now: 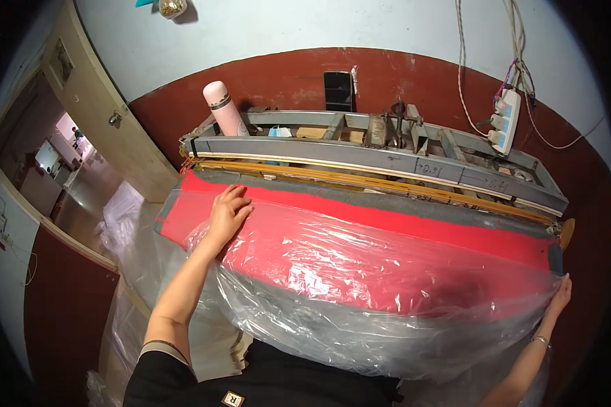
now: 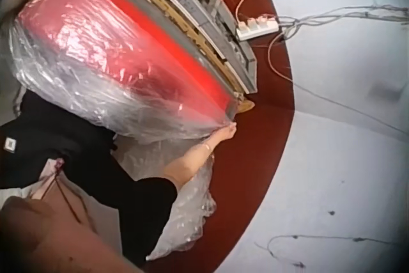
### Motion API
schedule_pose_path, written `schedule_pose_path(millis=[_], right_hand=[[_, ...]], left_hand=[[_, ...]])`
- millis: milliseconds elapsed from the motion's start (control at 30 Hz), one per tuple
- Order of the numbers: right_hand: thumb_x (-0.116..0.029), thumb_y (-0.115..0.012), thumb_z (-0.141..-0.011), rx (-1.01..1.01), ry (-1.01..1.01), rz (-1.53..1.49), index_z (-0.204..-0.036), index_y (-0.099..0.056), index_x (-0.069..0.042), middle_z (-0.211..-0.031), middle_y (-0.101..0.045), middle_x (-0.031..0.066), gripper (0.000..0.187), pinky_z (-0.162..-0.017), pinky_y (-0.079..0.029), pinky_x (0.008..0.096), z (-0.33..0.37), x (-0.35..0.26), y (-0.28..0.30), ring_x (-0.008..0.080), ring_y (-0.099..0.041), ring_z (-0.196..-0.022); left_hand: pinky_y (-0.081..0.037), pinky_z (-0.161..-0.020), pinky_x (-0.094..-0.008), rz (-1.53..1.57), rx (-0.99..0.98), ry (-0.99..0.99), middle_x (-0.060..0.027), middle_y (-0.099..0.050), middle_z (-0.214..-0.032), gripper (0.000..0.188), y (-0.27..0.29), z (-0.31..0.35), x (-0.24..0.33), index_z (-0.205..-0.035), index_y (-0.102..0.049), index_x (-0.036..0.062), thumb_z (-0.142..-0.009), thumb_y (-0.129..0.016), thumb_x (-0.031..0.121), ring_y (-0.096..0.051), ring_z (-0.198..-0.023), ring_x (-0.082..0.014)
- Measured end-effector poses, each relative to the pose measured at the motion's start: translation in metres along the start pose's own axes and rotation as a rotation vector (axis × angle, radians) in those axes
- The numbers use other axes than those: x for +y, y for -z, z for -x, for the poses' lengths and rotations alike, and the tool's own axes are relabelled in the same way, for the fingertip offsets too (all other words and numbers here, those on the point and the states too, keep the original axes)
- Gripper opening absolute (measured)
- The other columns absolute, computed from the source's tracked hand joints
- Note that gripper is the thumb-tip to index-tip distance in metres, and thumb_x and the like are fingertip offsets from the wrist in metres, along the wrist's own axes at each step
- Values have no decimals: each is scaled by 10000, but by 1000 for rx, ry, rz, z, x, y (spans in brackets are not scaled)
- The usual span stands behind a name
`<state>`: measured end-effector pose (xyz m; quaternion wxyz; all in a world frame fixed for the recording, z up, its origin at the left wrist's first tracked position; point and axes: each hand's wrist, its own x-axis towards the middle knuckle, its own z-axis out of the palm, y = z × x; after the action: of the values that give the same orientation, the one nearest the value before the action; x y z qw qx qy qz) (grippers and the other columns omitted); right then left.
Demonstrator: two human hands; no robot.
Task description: The person repeatedly pulls and spreads clear plastic film over a padded platform by hand, aligns the edges, and presses them against a sealing machine.
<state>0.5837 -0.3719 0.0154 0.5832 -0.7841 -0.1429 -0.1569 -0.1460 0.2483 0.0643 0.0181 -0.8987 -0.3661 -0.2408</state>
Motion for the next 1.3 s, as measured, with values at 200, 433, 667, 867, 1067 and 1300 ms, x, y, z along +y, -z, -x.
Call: schedule_pose_path(millis=[200,433,667,867,1067,1300], right_hand=[[-359,-559,-904,-2,-27,-179,-877,-586,-52,-767,-519,-38,310,-663,-391,220,6,-39,28,66,-483,-714],[-256,-523,-916,258,250,96,-1082,-622,-74,-875,-622,22,266,-688,-464,243,-28,-41,-66,119,-574,-761],[-179,-597,-875,142,322,-137,-740,-563,-26,-657,-490,-31,207,-581,-392,251,-6,-36,-202,77,-450,-631],[-147,-631,-823,191,209,-191,-730,-542,-22,-641,-518,-18,179,-556,-409,244,-4,-68,-219,73,-478,-589],[-127,-627,-798,316,166,-51,-813,-520,-25,-675,-549,15,149,-605,-444,256,-2,-69,-226,112,-521,-616],[-203,-510,-875,453,157,96,-919,-532,12,-879,-602,175,220,-750,-452,372,-21,-56,-210,294,-572,-802]], left_hand=[[-349,-928,-443,150,137,101,-136,-608,-1009,182,-2,-16,9,-811,-638,38,-708,-689,179,-487,-1093,-330],[-440,-732,-332,358,560,313,-93,-539,-828,143,-38,-16,-45,-906,-515,15,-896,-458,146,-519,-771,-191],[-406,-679,-288,473,542,545,-48,-476,-727,180,-75,-49,-139,-814,-498,21,-902,-462,174,-447,-701,-150],[-330,-554,-226,661,569,522,33,-423,-666,183,-82,-89,-114,-784,-483,53,-912,-497,182,-363,-609,-76],[-322,-570,-213,809,521,517,60,-401,-678,163,-93,-91,-140,-788,-468,74,-887,-560,165,-339,-622,-61],[-452,-512,-262,1032,608,709,-22,-497,-822,70,-69,-93,-137,-951,-425,109,-883,-440,122,-505,-633,-119]])
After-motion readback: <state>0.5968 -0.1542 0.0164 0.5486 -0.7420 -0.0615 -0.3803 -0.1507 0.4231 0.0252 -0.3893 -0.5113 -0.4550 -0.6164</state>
